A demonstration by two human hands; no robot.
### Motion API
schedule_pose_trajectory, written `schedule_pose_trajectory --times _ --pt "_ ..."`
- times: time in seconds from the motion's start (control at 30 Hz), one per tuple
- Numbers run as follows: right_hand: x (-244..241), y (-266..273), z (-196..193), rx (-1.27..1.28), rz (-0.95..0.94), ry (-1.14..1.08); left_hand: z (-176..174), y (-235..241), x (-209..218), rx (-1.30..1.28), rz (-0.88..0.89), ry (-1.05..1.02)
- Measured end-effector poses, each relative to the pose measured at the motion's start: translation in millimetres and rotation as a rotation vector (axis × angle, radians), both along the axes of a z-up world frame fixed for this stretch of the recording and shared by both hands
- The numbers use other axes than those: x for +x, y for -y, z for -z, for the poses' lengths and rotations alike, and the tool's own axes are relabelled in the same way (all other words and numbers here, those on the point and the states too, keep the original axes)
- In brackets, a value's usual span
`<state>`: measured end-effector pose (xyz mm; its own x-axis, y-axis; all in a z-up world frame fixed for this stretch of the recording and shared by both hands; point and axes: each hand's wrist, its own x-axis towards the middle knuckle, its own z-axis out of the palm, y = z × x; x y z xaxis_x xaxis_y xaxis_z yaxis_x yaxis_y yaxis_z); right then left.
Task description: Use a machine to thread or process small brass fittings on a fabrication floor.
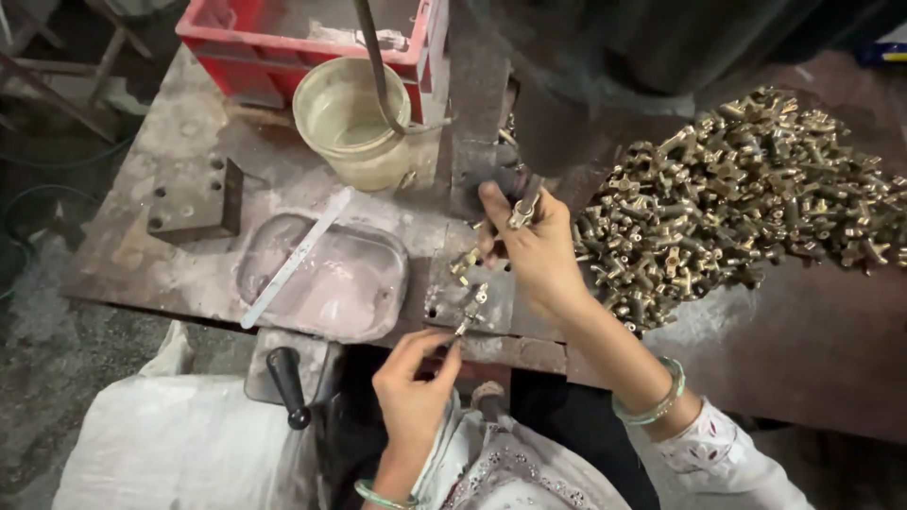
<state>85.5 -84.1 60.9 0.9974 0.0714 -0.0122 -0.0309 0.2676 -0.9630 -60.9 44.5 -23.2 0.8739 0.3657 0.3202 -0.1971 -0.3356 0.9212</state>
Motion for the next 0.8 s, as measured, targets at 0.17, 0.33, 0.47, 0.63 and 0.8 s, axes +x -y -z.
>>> schedule_pose_trajectory --times 0.17,0.33,0.47,0.63,0.8 --pt "0 2 4 -0.127 -0.072 0.056 -5 10 8 0.038 -0.025 -0.067" --pt "4 3 6 -0.174 -0.093 0.101 -13 15 26 0.154 0.045 0.001" --pt "2 4 4 -0.09 -0.044 0.051 -7 15 29 0.184 0.143 -0.016" --pt "4 1 12 -0.158 -0.148 0.136 -35 8 41 0.336 0.069 -0.013" --pt "6 -7 16 0.02 -0.07 0.101 -33 9 79 0.688 0.016 0.04"
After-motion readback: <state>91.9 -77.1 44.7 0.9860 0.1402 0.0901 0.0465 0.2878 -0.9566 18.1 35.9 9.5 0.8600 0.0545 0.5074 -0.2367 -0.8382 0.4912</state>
